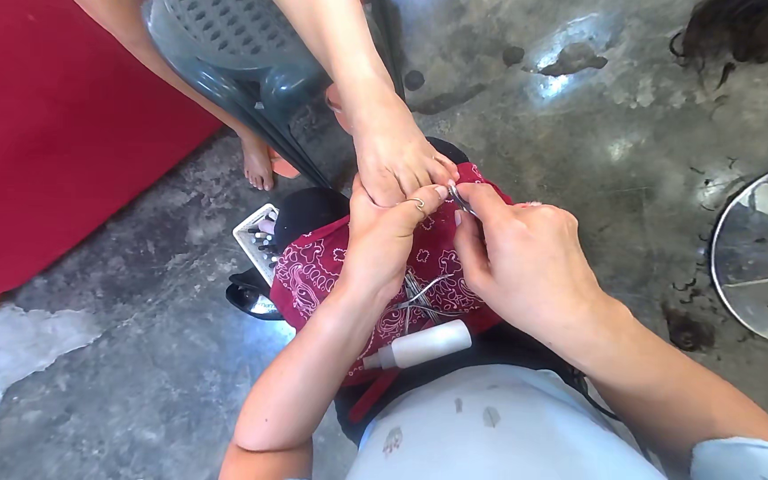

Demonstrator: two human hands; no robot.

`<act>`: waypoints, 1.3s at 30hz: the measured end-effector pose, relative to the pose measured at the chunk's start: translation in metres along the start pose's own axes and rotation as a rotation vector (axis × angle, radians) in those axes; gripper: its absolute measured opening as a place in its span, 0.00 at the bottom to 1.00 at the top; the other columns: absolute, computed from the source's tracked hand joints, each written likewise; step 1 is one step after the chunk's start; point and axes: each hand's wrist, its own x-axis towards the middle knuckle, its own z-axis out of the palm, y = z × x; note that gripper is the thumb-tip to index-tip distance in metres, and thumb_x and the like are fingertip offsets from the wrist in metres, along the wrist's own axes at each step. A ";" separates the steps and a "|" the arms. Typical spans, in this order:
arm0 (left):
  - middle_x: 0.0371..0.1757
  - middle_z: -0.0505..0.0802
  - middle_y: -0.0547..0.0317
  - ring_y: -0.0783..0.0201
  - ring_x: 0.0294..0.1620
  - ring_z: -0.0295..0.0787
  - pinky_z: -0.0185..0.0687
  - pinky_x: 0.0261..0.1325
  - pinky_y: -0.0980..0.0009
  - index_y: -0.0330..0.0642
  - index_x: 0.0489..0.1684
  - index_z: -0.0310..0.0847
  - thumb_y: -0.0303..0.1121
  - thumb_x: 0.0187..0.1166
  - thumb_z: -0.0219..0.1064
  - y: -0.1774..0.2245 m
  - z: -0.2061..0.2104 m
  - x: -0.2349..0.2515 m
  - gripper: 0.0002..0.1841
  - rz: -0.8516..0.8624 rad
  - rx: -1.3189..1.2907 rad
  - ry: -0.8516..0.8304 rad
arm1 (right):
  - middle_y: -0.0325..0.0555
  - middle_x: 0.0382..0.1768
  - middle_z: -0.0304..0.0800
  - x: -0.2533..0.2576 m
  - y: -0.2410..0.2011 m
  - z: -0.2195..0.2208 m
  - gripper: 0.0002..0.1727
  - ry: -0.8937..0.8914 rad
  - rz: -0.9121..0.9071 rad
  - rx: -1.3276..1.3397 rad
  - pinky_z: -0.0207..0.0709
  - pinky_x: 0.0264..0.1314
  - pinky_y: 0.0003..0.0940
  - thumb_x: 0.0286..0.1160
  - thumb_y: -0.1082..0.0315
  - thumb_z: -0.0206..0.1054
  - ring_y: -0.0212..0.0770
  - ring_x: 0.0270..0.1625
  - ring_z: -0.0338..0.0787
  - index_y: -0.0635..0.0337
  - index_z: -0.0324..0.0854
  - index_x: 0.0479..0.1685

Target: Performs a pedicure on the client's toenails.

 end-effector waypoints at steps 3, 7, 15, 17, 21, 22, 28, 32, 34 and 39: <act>0.43 0.89 0.51 0.62 0.41 0.90 0.89 0.50 0.66 0.39 0.65 0.66 0.16 0.66 0.73 0.000 0.000 0.000 0.28 -0.002 0.008 0.002 | 0.47 0.15 0.79 0.001 -0.002 0.001 0.16 0.012 -0.012 -0.073 0.68 0.20 0.44 0.79 0.67 0.55 0.50 0.18 0.82 0.66 0.86 0.51; 0.43 0.90 0.50 0.62 0.40 0.90 0.89 0.48 0.67 0.38 0.67 0.65 0.16 0.66 0.72 -0.001 0.001 0.001 0.29 0.015 0.010 -0.007 | 0.52 0.22 0.84 0.002 -0.006 -0.001 0.15 -0.031 -0.014 -0.117 0.72 0.23 0.46 0.78 0.70 0.56 0.54 0.24 0.87 0.69 0.84 0.51; 0.42 0.89 0.50 0.62 0.39 0.90 0.90 0.47 0.66 0.37 0.65 0.65 0.16 0.67 0.72 -0.002 0.000 0.001 0.28 0.013 0.008 -0.008 | 0.55 0.25 0.84 0.002 -0.008 0.000 0.15 -0.065 -0.017 -0.163 0.75 0.27 0.45 0.83 0.71 0.55 0.56 0.27 0.87 0.71 0.82 0.56; 0.42 0.89 0.50 0.62 0.39 0.90 0.89 0.45 0.66 0.37 0.65 0.65 0.16 0.66 0.72 -0.002 0.000 0.001 0.28 0.017 0.012 -0.007 | 0.56 0.26 0.85 0.002 -0.008 0.000 0.16 -0.076 -0.018 -0.172 0.75 0.27 0.45 0.82 0.72 0.55 0.57 0.27 0.88 0.72 0.82 0.57; 0.43 0.89 0.49 0.61 0.41 0.90 0.90 0.47 0.65 0.37 0.66 0.66 0.16 0.66 0.73 -0.003 0.000 0.001 0.28 0.011 0.015 0.002 | 0.56 0.25 0.84 0.002 -0.009 0.000 0.15 -0.089 -0.017 -0.188 0.75 0.27 0.45 0.81 0.73 0.56 0.57 0.27 0.87 0.73 0.81 0.59; 0.44 0.89 0.49 0.61 0.42 0.91 0.90 0.47 0.65 0.37 0.66 0.65 0.17 0.66 0.73 -0.002 0.001 0.001 0.29 0.009 0.017 0.003 | 0.56 0.25 0.83 0.002 -0.009 0.000 0.15 -0.094 -0.017 -0.192 0.75 0.26 0.45 0.81 0.74 0.57 0.57 0.26 0.87 0.73 0.81 0.59; 0.47 0.90 0.47 0.59 0.44 0.92 0.91 0.50 0.63 0.36 0.67 0.66 0.16 0.67 0.73 -0.003 0.000 0.001 0.29 0.011 0.017 0.007 | 0.52 0.19 0.80 0.003 -0.007 0.002 0.15 -0.102 -0.025 -0.195 0.73 0.24 0.43 0.83 0.72 0.56 0.55 0.22 0.86 0.73 0.81 0.58; 0.45 0.90 0.48 0.60 0.43 0.92 0.91 0.50 0.63 0.37 0.66 0.66 0.16 0.66 0.72 -0.003 0.000 0.001 0.28 0.014 0.016 0.006 | 0.49 0.15 0.75 0.003 -0.001 0.004 0.12 -0.067 -0.074 -0.182 0.69 0.20 0.42 0.83 0.70 0.53 0.52 0.18 0.82 0.69 0.80 0.50; 0.45 0.90 0.48 0.60 0.43 0.92 0.90 0.51 0.63 0.37 0.65 0.66 0.16 0.67 0.71 -0.003 -0.001 0.001 0.27 0.016 0.016 -0.008 | 0.49 0.15 0.77 0.002 0.000 0.005 0.14 -0.050 -0.084 -0.158 0.69 0.20 0.42 0.84 0.70 0.53 0.52 0.18 0.83 0.69 0.81 0.52; 0.43 0.90 0.51 0.61 0.42 0.90 0.90 0.51 0.64 0.39 0.61 0.70 0.17 0.68 0.71 0.000 0.000 0.000 0.23 -0.005 0.008 -0.002 | 0.38 0.16 0.78 -0.003 0.008 0.001 0.18 -0.053 -0.005 0.208 0.69 0.17 0.33 0.84 0.66 0.54 0.37 0.16 0.78 0.66 0.83 0.60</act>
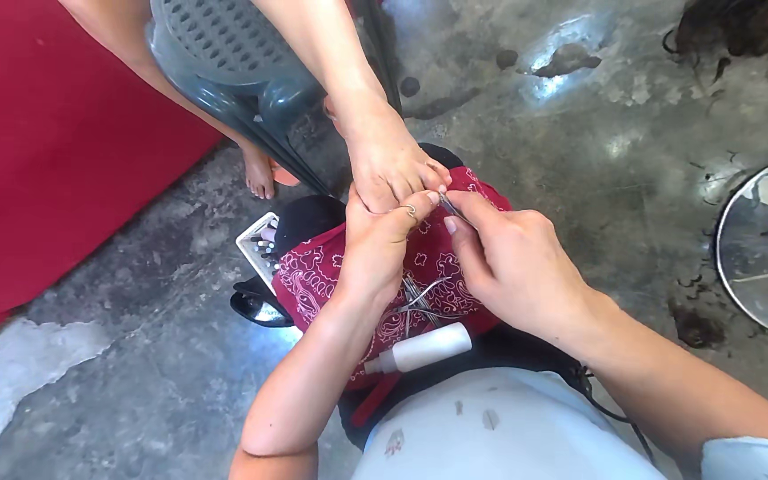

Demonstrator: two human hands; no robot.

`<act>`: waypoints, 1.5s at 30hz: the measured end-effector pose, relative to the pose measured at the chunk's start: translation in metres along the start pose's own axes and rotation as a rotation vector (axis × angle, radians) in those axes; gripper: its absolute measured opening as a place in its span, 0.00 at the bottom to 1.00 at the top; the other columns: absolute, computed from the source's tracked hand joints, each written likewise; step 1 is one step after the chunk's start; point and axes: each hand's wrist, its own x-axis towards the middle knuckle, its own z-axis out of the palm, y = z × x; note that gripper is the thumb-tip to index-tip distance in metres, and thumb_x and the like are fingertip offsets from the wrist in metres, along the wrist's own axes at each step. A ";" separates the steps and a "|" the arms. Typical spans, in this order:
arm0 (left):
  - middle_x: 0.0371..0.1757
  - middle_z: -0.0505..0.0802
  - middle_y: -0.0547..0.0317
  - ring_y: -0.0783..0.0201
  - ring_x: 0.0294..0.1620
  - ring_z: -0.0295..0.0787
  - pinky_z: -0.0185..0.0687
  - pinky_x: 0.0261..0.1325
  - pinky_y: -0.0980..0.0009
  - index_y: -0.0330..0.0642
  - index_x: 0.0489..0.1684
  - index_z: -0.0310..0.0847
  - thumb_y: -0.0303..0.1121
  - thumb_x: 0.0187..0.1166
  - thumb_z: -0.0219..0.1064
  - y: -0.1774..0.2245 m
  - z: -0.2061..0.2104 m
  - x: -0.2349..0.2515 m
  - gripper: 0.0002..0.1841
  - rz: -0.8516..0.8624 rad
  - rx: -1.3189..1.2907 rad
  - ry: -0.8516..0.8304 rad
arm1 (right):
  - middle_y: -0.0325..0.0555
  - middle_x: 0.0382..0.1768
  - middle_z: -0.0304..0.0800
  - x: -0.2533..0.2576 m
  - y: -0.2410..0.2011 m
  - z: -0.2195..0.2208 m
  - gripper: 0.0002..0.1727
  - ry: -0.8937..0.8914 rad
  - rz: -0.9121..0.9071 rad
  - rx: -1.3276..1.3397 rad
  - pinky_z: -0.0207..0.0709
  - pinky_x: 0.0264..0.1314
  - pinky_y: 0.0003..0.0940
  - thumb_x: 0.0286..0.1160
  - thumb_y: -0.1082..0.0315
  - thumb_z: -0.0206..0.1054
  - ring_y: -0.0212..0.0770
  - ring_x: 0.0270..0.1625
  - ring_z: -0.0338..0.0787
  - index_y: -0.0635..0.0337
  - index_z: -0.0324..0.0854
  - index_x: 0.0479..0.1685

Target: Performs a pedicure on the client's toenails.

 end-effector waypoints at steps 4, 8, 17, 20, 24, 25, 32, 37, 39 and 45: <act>0.43 0.89 0.51 0.61 0.43 0.91 0.90 0.51 0.63 0.39 0.62 0.69 0.17 0.69 0.71 0.000 -0.001 -0.001 0.23 -0.009 -0.005 -0.001 | 0.27 0.20 0.84 -0.002 0.006 -0.005 0.15 -0.062 0.122 0.370 0.73 0.17 0.17 0.88 0.63 0.55 0.20 0.18 0.80 0.58 0.82 0.63; 0.44 0.90 0.50 0.61 0.43 0.91 0.90 0.49 0.64 0.39 0.63 0.69 0.17 0.69 0.70 0.000 -0.001 0.000 0.24 -0.003 -0.013 -0.015 | 0.30 0.20 0.86 0.003 0.006 -0.009 0.12 -0.081 0.140 0.546 0.75 0.15 0.16 0.88 0.67 0.56 0.22 0.17 0.82 0.58 0.83 0.57; 0.40 0.90 0.61 0.70 0.35 0.88 0.87 0.40 0.73 0.48 0.60 0.71 0.22 0.72 0.68 -0.002 -0.006 -0.008 0.20 0.009 0.036 -0.050 | 0.36 0.15 0.74 0.007 0.009 -0.001 0.15 0.044 -0.149 0.067 0.62 0.17 0.29 0.80 0.67 0.55 0.32 0.16 0.72 0.64 0.87 0.48; 0.41 0.90 0.62 0.70 0.37 0.89 0.87 0.42 0.73 0.50 0.62 0.70 0.23 0.72 0.69 -0.001 -0.006 -0.010 0.22 -0.005 0.038 -0.056 | 0.33 0.16 0.76 0.005 0.015 -0.001 0.16 0.032 -0.149 0.143 0.63 0.18 0.24 0.81 0.67 0.55 0.27 0.17 0.72 0.64 0.87 0.53; 0.41 0.90 0.60 0.68 0.38 0.89 0.88 0.47 0.69 0.48 0.59 0.73 0.23 0.73 0.68 -0.001 -0.008 -0.006 0.18 -0.021 -0.022 -0.082 | 0.31 0.24 0.90 0.004 0.022 -0.009 0.14 -0.159 0.020 0.517 0.74 0.14 0.17 0.85 0.67 0.58 0.22 0.15 0.80 0.60 0.83 0.61; 0.39 0.88 0.60 0.69 0.37 0.86 0.87 0.47 0.69 0.47 0.57 0.73 0.23 0.74 0.66 -0.001 -0.010 -0.005 0.16 -0.016 -0.034 -0.103 | 0.33 0.27 0.92 0.007 0.027 -0.014 0.13 -0.233 0.022 0.587 0.78 0.14 0.18 0.83 0.68 0.60 0.23 0.16 0.84 0.60 0.83 0.59; 0.38 0.89 0.62 0.66 0.42 0.89 0.87 0.56 0.63 0.48 0.48 0.79 0.29 0.77 0.62 0.003 -0.015 -0.005 0.07 -0.058 -0.043 -0.121 | 0.31 0.18 0.78 0.054 0.027 -0.029 0.16 0.104 -0.033 1.357 0.71 0.20 0.20 0.88 0.70 0.42 0.25 0.17 0.74 0.58 0.78 0.43; 0.33 0.90 0.65 0.75 0.31 0.88 0.87 0.40 0.77 0.52 0.51 0.79 0.36 0.85 0.62 0.001 -0.020 -0.010 0.05 0.024 -0.044 -0.227 | 0.38 0.22 0.83 0.040 0.008 0.006 0.12 -0.142 -0.158 1.404 0.77 0.20 0.21 0.92 0.69 0.49 0.27 0.19 0.80 0.65 0.76 0.51; 0.35 0.90 0.64 0.76 0.31 0.87 0.85 0.36 0.79 0.49 0.50 0.81 0.31 0.82 0.61 0.002 -0.020 -0.012 0.06 0.024 -0.019 -0.232 | 0.38 0.16 0.79 0.019 0.013 0.013 0.13 -0.260 -0.155 1.295 0.74 0.12 0.19 0.88 0.70 0.55 0.26 0.12 0.76 0.68 0.83 0.40; 0.35 0.88 0.64 0.73 0.33 0.84 0.85 0.43 0.74 0.50 0.49 0.80 0.25 0.75 0.65 0.003 -0.019 -0.009 0.10 -0.011 -0.030 -0.234 | 0.30 0.18 0.81 -0.009 0.013 0.010 0.14 -0.002 0.085 0.646 0.71 0.14 0.18 0.88 0.65 0.55 0.23 0.14 0.76 0.60 0.85 0.57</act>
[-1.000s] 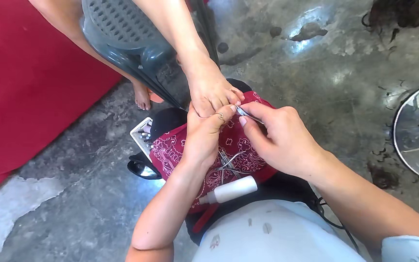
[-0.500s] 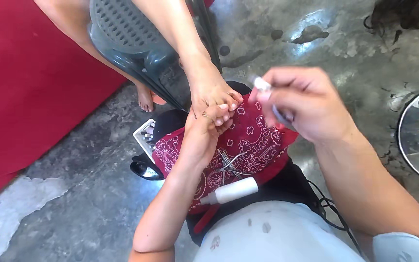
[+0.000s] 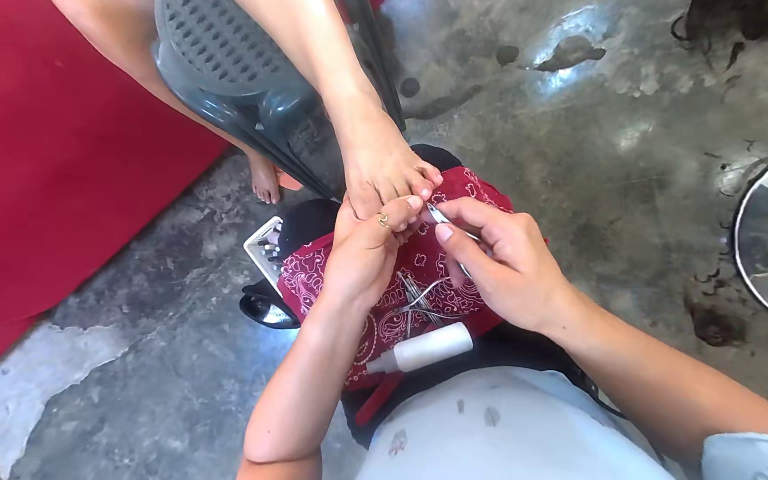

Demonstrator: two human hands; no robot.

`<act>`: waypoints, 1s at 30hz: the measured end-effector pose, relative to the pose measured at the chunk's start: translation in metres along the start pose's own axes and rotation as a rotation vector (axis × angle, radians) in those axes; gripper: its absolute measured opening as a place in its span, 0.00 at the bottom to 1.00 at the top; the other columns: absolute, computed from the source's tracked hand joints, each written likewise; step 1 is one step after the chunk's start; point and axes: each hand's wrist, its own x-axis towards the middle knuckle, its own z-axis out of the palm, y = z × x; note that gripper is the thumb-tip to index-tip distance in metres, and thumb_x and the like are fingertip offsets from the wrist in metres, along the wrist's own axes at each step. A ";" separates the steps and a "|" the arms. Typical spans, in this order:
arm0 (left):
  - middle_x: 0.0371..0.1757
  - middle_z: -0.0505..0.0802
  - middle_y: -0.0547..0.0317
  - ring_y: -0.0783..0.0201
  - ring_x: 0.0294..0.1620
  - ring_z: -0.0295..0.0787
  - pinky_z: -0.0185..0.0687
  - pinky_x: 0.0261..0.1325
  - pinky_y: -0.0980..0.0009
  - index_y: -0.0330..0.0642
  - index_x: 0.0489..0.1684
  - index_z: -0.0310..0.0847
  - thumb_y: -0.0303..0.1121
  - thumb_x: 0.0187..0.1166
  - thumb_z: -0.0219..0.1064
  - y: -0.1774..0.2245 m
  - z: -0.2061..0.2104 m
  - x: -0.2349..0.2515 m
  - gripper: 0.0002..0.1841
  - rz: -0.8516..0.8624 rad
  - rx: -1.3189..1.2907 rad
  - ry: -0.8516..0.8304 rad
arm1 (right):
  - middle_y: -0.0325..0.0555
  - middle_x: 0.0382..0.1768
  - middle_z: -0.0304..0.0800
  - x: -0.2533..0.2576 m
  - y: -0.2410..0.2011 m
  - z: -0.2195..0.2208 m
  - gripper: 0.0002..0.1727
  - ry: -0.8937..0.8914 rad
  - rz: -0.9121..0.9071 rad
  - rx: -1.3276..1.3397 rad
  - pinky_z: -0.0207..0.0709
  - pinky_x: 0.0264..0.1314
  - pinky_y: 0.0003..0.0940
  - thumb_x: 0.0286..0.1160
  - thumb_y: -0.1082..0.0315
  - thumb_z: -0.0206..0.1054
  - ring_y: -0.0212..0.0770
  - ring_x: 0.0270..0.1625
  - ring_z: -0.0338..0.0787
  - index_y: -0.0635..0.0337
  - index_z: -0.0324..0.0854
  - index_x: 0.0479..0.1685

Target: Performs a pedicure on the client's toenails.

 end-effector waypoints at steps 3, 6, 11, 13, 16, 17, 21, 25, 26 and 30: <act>0.33 0.87 0.66 0.75 0.30 0.82 0.83 0.40 0.76 0.51 0.48 0.78 0.24 0.75 0.65 -0.001 0.003 0.000 0.10 0.011 0.018 0.035 | 0.31 0.19 0.82 -0.001 -0.006 0.003 0.17 0.020 0.011 0.001 0.72 0.15 0.16 0.89 0.66 0.55 0.22 0.15 0.77 0.64 0.82 0.66; 0.33 0.87 0.65 0.75 0.30 0.83 0.83 0.39 0.76 0.51 0.47 0.78 0.24 0.74 0.66 -0.002 0.005 0.000 0.11 0.018 0.032 0.061 | 0.32 0.20 0.83 0.001 -0.011 0.005 0.16 0.039 0.041 0.020 0.73 0.15 0.16 0.89 0.66 0.55 0.22 0.16 0.78 0.63 0.83 0.64; 0.37 0.89 0.65 0.74 0.33 0.86 0.85 0.41 0.76 0.51 0.54 0.76 0.23 0.74 0.66 -0.003 0.005 0.000 0.15 0.021 0.042 0.075 | 0.33 0.21 0.85 0.004 -0.013 0.003 0.15 0.007 0.084 0.062 0.77 0.16 0.17 0.90 0.67 0.56 0.23 0.17 0.82 0.63 0.82 0.63; 0.36 0.88 0.65 0.74 0.32 0.85 0.84 0.41 0.76 0.51 0.54 0.75 0.23 0.75 0.65 -0.003 0.005 0.000 0.14 0.027 0.048 0.072 | 0.33 0.21 0.85 0.006 -0.013 0.002 0.14 0.003 0.091 0.062 0.77 0.15 0.17 0.89 0.67 0.56 0.24 0.16 0.81 0.62 0.83 0.61; 0.35 0.87 0.65 0.74 0.31 0.84 0.84 0.40 0.76 0.51 0.53 0.75 0.22 0.73 0.65 -0.003 0.005 0.000 0.15 0.026 0.046 0.075 | 0.32 0.20 0.82 0.006 -0.012 0.001 0.15 0.007 0.084 -0.008 0.72 0.14 0.17 0.88 0.66 0.56 0.24 0.15 0.77 0.60 0.85 0.60; 0.35 0.88 0.65 0.74 0.32 0.84 0.84 0.40 0.76 0.51 0.53 0.75 0.22 0.73 0.65 -0.003 0.005 0.000 0.15 0.026 0.046 0.075 | 0.32 0.19 0.81 0.006 -0.012 0.001 0.15 0.009 0.062 -0.053 0.71 0.14 0.17 0.88 0.66 0.55 0.23 0.14 0.76 0.60 0.85 0.60; 0.36 0.88 0.64 0.74 0.33 0.85 0.84 0.42 0.76 0.50 0.53 0.75 0.22 0.74 0.65 -0.003 0.005 0.000 0.14 0.023 0.034 0.085 | 0.31 0.17 0.77 0.004 -0.005 0.002 0.17 0.037 -0.086 -0.249 0.64 0.15 0.16 0.85 0.67 0.56 0.20 0.15 0.70 0.66 0.84 0.62; 0.36 0.88 0.64 0.74 0.33 0.85 0.84 0.41 0.76 0.50 0.54 0.75 0.22 0.74 0.65 -0.003 0.005 0.000 0.14 0.019 0.033 0.083 | 0.32 0.19 0.80 0.003 -0.002 0.003 0.18 0.056 -0.162 -0.318 0.64 0.17 0.16 0.83 0.68 0.56 0.20 0.17 0.71 0.67 0.85 0.61; 0.36 0.88 0.64 0.74 0.32 0.84 0.84 0.40 0.77 0.50 0.54 0.74 0.22 0.74 0.65 -0.003 0.005 0.000 0.15 0.019 0.033 0.083 | 0.33 0.20 0.80 0.003 -0.002 0.003 0.18 0.055 -0.166 -0.307 0.65 0.18 0.16 0.83 0.68 0.56 0.20 0.17 0.72 0.67 0.85 0.61; 0.35 0.89 0.64 0.74 0.32 0.85 0.84 0.40 0.76 0.50 0.52 0.76 0.22 0.73 0.66 -0.003 0.007 0.000 0.14 0.025 0.022 0.089 | 0.30 0.20 0.84 0.003 -0.002 0.000 0.16 0.008 -0.043 -0.075 0.73 0.16 0.15 0.86 0.67 0.57 0.20 0.16 0.78 0.63 0.83 0.64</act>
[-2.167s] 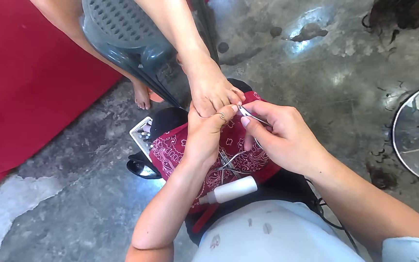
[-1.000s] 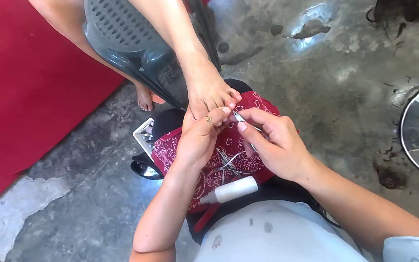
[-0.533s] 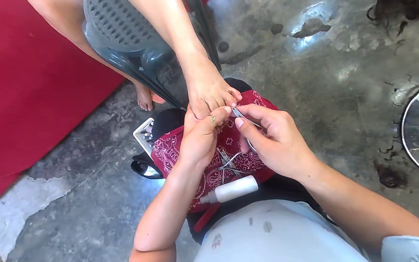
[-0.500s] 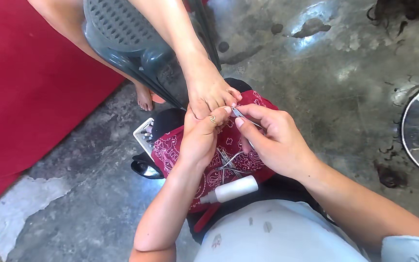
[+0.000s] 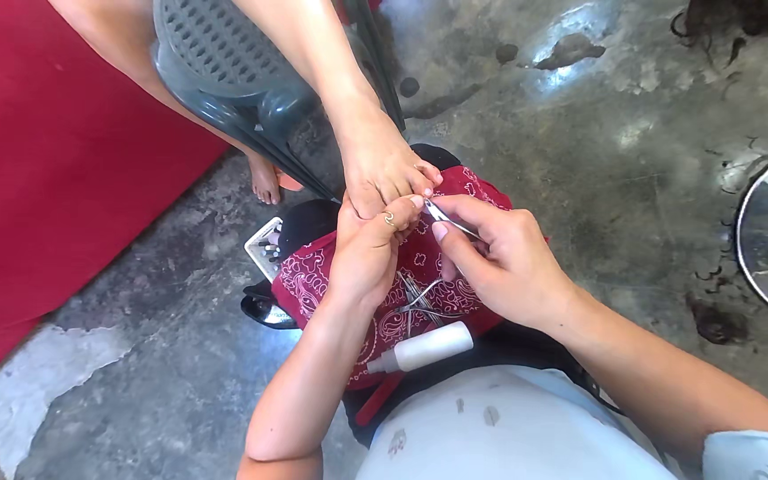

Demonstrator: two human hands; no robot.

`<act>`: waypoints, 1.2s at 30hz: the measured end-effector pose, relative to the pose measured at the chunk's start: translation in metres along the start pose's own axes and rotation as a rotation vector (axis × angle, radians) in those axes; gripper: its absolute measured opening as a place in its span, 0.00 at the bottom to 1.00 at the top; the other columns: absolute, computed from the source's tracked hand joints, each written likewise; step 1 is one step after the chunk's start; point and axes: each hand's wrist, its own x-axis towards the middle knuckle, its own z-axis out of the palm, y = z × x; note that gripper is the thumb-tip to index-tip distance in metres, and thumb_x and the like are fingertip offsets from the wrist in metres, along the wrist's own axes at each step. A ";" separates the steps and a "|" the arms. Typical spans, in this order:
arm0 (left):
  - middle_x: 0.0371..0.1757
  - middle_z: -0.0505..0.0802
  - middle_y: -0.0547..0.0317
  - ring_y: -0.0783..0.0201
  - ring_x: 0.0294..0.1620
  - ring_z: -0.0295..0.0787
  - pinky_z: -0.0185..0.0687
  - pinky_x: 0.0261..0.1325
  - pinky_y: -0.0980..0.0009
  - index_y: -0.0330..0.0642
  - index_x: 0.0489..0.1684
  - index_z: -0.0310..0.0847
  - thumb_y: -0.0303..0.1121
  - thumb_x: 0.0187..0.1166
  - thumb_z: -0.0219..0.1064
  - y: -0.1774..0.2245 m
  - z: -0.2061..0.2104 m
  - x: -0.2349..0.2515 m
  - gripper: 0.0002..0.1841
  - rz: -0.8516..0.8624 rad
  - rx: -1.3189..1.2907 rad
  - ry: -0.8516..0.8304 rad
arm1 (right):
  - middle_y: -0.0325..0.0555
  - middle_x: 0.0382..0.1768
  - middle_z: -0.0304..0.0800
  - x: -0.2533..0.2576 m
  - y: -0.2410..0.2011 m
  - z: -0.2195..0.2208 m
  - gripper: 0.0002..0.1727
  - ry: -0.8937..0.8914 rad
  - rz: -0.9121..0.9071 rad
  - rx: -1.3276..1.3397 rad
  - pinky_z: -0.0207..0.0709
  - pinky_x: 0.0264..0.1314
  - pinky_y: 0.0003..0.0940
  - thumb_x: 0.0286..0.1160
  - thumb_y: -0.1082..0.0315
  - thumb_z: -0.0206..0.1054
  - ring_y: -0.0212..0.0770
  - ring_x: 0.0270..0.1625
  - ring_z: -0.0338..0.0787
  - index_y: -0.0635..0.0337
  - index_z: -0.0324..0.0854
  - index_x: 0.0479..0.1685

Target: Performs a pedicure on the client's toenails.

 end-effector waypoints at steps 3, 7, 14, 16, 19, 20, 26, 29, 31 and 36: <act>0.36 0.89 0.63 0.74 0.32 0.85 0.85 0.40 0.76 0.51 0.53 0.76 0.23 0.74 0.66 0.000 -0.001 0.000 0.14 -0.001 0.003 -0.006 | 0.32 0.21 0.86 0.003 -0.001 -0.003 0.15 -0.029 0.045 0.093 0.77 0.16 0.16 0.87 0.68 0.57 0.22 0.17 0.82 0.63 0.83 0.63; 0.35 0.87 0.64 0.73 0.32 0.84 0.85 0.41 0.74 0.51 0.53 0.75 0.23 0.74 0.66 0.000 -0.002 0.000 0.14 -0.010 0.014 0.000 | 0.30 0.19 0.81 0.008 0.003 -0.008 0.14 -0.042 -0.038 -0.102 0.71 0.16 0.16 0.85 0.66 0.57 0.20 0.16 0.76 0.60 0.85 0.57; 0.35 0.87 0.65 0.73 0.32 0.84 0.85 0.43 0.73 0.52 0.52 0.76 0.24 0.74 0.66 0.002 -0.003 -0.001 0.13 -0.016 0.027 -0.016 | 0.34 0.21 0.82 0.010 0.016 -0.012 0.18 -0.039 -0.268 -0.296 0.68 0.20 0.22 0.82 0.68 0.56 0.25 0.19 0.74 0.66 0.85 0.61; 0.35 0.87 0.65 0.73 0.32 0.84 0.85 0.42 0.73 0.52 0.52 0.76 0.24 0.73 0.66 0.002 -0.003 -0.001 0.14 -0.016 0.024 -0.014 | 0.33 0.20 0.82 0.011 0.015 -0.012 0.17 -0.039 -0.245 -0.265 0.70 0.19 0.20 0.83 0.67 0.57 0.23 0.18 0.76 0.65 0.85 0.61; 0.37 0.89 0.64 0.73 0.33 0.85 0.86 0.43 0.73 0.51 0.53 0.77 0.24 0.73 0.67 0.002 -0.002 0.000 0.14 -0.021 0.019 -0.001 | 0.35 0.20 0.82 0.014 0.014 -0.010 0.17 -0.020 -0.265 -0.334 0.68 0.19 0.24 0.80 0.68 0.58 0.26 0.18 0.76 0.65 0.87 0.57; 0.37 0.89 0.64 0.72 0.33 0.86 0.86 0.44 0.72 0.51 0.53 0.77 0.24 0.73 0.67 0.002 -0.003 0.000 0.14 -0.022 0.016 -0.002 | 0.36 0.20 0.83 0.015 0.014 -0.011 0.16 -0.027 -0.282 -0.351 0.68 0.19 0.25 0.79 0.68 0.58 0.27 0.18 0.77 0.65 0.88 0.55; 0.38 0.90 0.62 0.66 0.44 0.90 0.88 0.55 0.64 0.50 0.46 0.80 0.32 0.79 0.61 0.008 -0.005 0.003 0.05 -0.107 -0.017 0.035 | 0.31 0.21 0.76 0.043 0.010 -0.039 0.14 0.032 -0.303 0.417 0.71 0.20 0.17 0.90 0.71 0.50 0.21 0.18 0.73 0.68 0.80 0.51; 0.38 0.91 0.65 0.67 0.45 0.91 0.87 0.54 0.63 0.53 0.42 0.83 0.38 0.82 0.60 0.015 -0.002 0.000 0.06 -0.167 0.008 0.065 | 0.31 0.22 0.76 0.068 -0.004 -0.023 0.14 0.073 -0.253 0.968 0.75 0.25 0.25 0.96 0.63 0.39 0.28 0.21 0.75 0.53 0.70 0.49; 0.27 0.85 0.69 0.71 0.33 0.86 0.86 0.45 0.67 0.54 0.33 0.82 0.41 0.85 0.57 0.017 -0.001 -0.002 0.11 -0.174 0.012 0.076 | 0.34 0.25 0.81 0.068 -0.005 -0.004 0.14 -0.089 -0.229 0.937 0.80 0.28 0.27 0.96 0.61 0.39 0.30 0.24 0.81 0.52 0.68 0.46; 0.30 0.87 0.68 0.71 0.36 0.87 0.87 0.48 0.67 0.53 0.38 0.83 0.39 0.82 0.62 0.024 -0.017 -0.001 0.06 -0.253 0.044 0.069 | 0.51 0.42 0.88 0.015 0.008 0.032 0.14 -0.873 -0.522 -0.042 0.84 0.44 0.41 0.87 0.65 0.59 0.44 0.41 0.90 0.64 0.86 0.44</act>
